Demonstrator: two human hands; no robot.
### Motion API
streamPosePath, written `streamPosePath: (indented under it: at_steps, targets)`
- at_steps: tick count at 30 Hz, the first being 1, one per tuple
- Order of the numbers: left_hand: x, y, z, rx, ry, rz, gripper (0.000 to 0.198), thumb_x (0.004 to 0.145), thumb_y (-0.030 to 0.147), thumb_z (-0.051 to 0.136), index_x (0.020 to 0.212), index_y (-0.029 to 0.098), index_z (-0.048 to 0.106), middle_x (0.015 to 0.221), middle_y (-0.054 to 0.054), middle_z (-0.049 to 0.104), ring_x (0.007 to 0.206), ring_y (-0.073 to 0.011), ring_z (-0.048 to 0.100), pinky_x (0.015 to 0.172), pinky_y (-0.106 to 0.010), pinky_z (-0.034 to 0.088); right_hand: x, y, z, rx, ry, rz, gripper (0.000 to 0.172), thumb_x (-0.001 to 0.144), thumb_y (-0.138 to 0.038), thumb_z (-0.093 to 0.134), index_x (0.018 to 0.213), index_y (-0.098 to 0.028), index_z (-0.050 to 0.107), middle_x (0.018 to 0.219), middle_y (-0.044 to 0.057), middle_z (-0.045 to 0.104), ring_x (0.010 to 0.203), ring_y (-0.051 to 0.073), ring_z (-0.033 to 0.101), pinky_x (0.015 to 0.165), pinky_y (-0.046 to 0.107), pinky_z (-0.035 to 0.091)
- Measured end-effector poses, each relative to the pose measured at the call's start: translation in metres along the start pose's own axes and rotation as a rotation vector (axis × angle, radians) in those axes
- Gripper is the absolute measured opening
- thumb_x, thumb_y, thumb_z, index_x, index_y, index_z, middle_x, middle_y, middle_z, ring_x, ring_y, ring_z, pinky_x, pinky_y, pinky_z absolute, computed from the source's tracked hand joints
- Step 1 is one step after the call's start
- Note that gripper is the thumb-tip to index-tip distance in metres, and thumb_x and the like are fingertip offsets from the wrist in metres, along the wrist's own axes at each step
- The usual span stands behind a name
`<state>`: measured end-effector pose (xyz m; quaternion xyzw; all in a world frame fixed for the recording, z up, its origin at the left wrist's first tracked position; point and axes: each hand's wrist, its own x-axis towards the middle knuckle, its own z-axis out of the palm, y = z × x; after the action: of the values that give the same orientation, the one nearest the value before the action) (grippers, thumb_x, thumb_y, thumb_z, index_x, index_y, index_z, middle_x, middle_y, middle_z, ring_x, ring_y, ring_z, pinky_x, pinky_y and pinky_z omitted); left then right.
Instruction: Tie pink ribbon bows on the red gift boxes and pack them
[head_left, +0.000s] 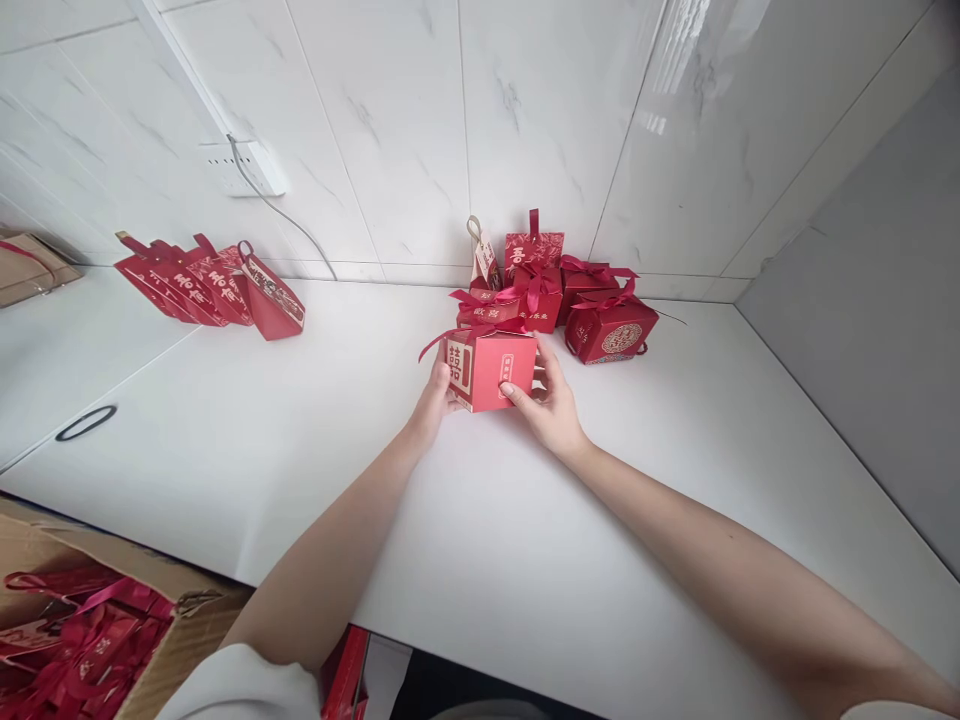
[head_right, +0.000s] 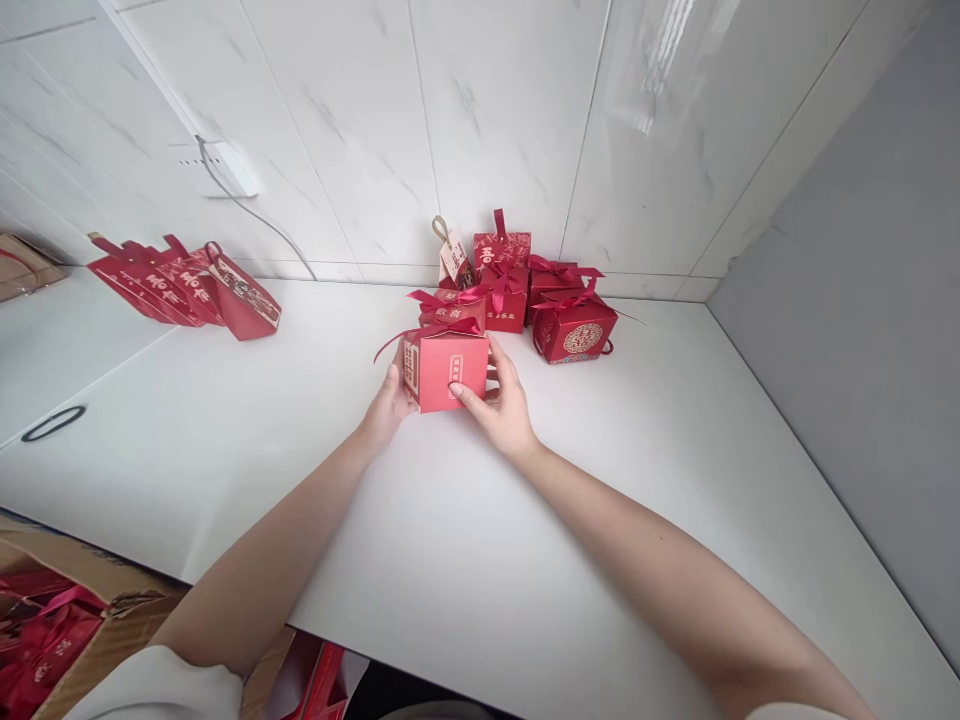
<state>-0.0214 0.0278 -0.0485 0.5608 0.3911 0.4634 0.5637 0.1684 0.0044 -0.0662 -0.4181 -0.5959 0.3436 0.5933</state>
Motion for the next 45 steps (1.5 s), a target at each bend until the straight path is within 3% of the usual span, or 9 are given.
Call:
streamPosePath:
  at_steps: [2, 4, 7, 10, 15, 20, 25, 34, 45]
  targets:
    - [-0.002, 0.001, 0.002, 0.015, -0.11, 0.068, 0.083, 0.081, 0.065, 0.061, 0.151, 0.036, 0.028, 0.155, -0.008, 0.04, 0.133, -0.0324, 0.049, 0.104, -0.049, 0.046, -0.002, -0.003, 0.0, -0.106, 0.038, -0.048, 0.077, 0.085, -0.051, 0.067, 0.152, -0.034, 0.033, 0.131, 0.011, 0.052, 0.111, 0.027, 0.057, 0.075, 0.038, 0.059]
    - [-0.004, 0.002, 0.005, 0.046, -0.106, 0.086, 0.084, 0.077, 0.056, 0.071, 0.148, 0.028, 0.036, 0.151, -0.011, 0.045, 0.134, -0.0336, 0.047, 0.109, -0.048, 0.042, -0.004, -0.006, 0.0, -0.181, 0.056, -0.096, 0.066, 0.089, -0.049, 0.062, 0.149, -0.034, 0.039, 0.128, 0.01, 0.053, 0.114, 0.026, 0.056, 0.078, 0.038, 0.059]
    - [-0.006, 0.004, 0.008, -0.037, -0.025, 0.007, 0.064, 0.086, 0.057, 0.059, 0.138, 0.02, 0.051, 0.14, -0.013, 0.057, 0.13, -0.0332, 0.052, 0.109, -0.047, 0.041, -0.008, -0.007, 0.0, -0.226, 0.006, -0.183, 0.056, 0.096, -0.047, 0.052, 0.149, -0.037, 0.039, 0.132, 0.009, 0.05, 0.122, 0.027, 0.052, 0.091, 0.043, 0.055]
    - [-0.006, 0.007, 0.01, -0.233, 0.018, -0.074, 0.062, 0.091, 0.064, 0.044, 0.135, 0.022, 0.055, 0.135, -0.011, 0.062, 0.125, -0.0314, 0.057, 0.104, -0.046, 0.047, -0.01, -0.009, -0.002, -0.288, -0.067, -0.271, 0.05, 0.098, -0.046, 0.047, 0.147, -0.04, 0.041, 0.147, 0.006, 0.041, 0.138, 0.029, 0.039, 0.113, 0.052, 0.037]
    - [-0.003, 0.007, 0.007, -0.44, 0.0, -0.216, 0.07, 0.089, 0.072, 0.036, 0.137, 0.024, 0.054, 0.141, -0.009, 0.058, 0.122, -0.0307, 0.06, 0.093, -0.045, 0.054, -0.009, -0.013, -0.005, -0.382, -0.177, -0.328, 0.056, 0.098, -0.045, 0.048, 0.151, -0.04, 0.033, 0.164, -0.001, 0.015, 0.15, 0.031, 0.018, 0.119, 0.058, 0.023]
    - [-0.001, 0.002, 0.002, -0.486, -0.018, -0.291, 0.069, 0.088, 0.071, 0.038, 0.131, 0.023, 0.06, 0.136, -0.009, 0.062, 0.117, -0.0325, 0.063, 0.086, -0.045, 0.057, -0.008, -0.016, -0.004, -0.447, -0.205, -0.417, 0.065, 0.096, -0.039, 0.053, 0.155, -0.04, 0.023, 0.166, -0.002, 0.004, 0.15, 0.032, 0.017, 0.119, 0.056, 0.025]
    - [-0.005, 0.001, 0.003, -0.478, -0.074, -0.285, 0.054, 0.09, 0.057, 0.045, 0.126, 0.021, 0.061, 0.129, -0.009, 0.066, 0.108, -0.0317, 0.067, 0.075, -0.038, 0.058, -0.008, -0.013, -0.002, -0.43, -0.21, -0.494, 0.09, 0.094, -0.038, 0.058, 0.157, -0.036, -0.006, 0.166, 0.003, -0.003, 0.151, 0.032, 0.014, 0.119, 0.056, 0.027]
    - [-0.008, 0.0, 0.01, -0.4, -0.185, -0.294, 0.048, 0.083, 0.058, 0.054, 0.115, 0.023, 0.065, 0.12, -0.012, 0.071, 0.087, -0.0294, 0.071, 0.075, -0.047, 0.058, -0.006, -0.011, -0.005, -0.451, -0.21, -0.538, 0.093, 0.092, -0.04, 0.059, 0.157, -0.035, -0.008, 0.166, 0.002, -0.003, 0.151, 0.034, 0.01, 0.119, 0.06, 0.025]
    - [-0.007, -0.003, 0.008, -0.398, -0.249, -0.285, 0.053, 0.082, 0.057, 0.055, 0.12, 0.022, 0.062, 0.127, -0.014, 0.067, 0.106, -0.0371, 0.067, 0.072, -0.044, 0.057, -0.005, -0.009, -0.005, -0.464, -0.224, -0.507, 0.087, 0.096, -0.035, 0.052, 0.157, -0.034, -0.011, 0.166, 0.002, 0.003, 0.151, 0.032, 0.012, 0.119, 0.058, 0.026]
